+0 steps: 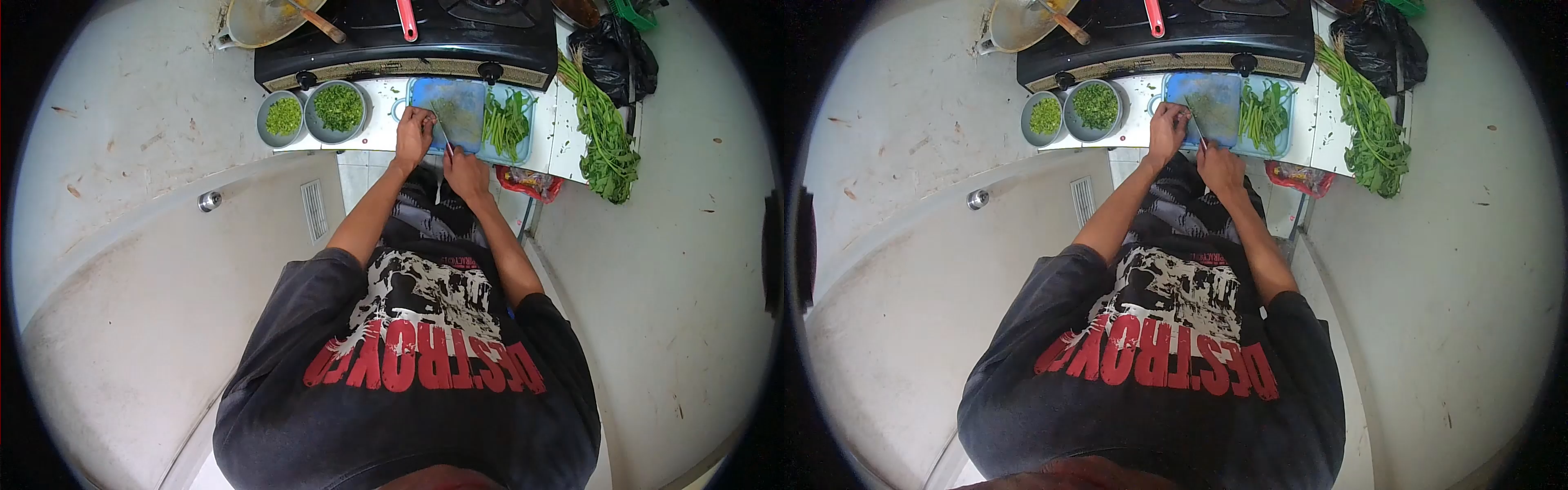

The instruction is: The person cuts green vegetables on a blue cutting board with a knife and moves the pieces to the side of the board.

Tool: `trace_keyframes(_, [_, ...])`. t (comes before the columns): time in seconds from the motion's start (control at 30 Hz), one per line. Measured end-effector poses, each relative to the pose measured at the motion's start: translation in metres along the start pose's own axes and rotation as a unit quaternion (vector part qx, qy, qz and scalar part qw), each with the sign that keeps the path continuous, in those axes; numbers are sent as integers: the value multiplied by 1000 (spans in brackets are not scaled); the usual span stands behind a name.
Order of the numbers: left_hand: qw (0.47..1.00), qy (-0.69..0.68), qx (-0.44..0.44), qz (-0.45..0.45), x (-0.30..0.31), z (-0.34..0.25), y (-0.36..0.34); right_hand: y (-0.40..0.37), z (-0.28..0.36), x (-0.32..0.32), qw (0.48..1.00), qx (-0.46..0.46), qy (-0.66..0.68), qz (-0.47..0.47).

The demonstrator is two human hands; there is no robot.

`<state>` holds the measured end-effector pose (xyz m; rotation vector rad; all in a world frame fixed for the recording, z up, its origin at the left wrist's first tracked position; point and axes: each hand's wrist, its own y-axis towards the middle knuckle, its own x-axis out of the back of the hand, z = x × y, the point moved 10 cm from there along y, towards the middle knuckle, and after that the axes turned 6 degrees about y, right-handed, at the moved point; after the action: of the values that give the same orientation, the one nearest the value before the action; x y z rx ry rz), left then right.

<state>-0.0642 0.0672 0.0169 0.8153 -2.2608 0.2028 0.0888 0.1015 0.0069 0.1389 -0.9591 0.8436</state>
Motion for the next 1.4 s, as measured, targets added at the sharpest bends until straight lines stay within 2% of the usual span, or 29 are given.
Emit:
trace_keyframes(0.27, [1000, 2, 5, -6, 5, -4, 0, 9, 1, -1, 999, 24, -17, -32])
trace_keyframes(0.47, [1000, -6, 9, -7, 4, -5, 0, -3, -11, 7, 999, 6, -18, -40])
trace_keyframes(0.77, [1000, 10, -3, -11, 3, -3, -1, 8, 1, -8, 1000, -2, 2, 1])
trace_keyframes(1.07, [1000, 10, 29, -5, 5, -1, 0, 15, 1, -9, 1000, 9, 5, 4])
trace_keyframes(1.27, [1000, 4, 17, -4, 5, -1, -2, -6, -11, -9, 1000, 8, -5, 6])
trace_keyframes(1.37, [998, 47, -38, -13, 9, -10, -3, 2, -8, -9, 1000, 6, -10, -8])
trace_keyframes(1.4, [998, 43, -33, -12, 8, -9, -3, 5, -7, -9, 1000, 10, -8, -12])
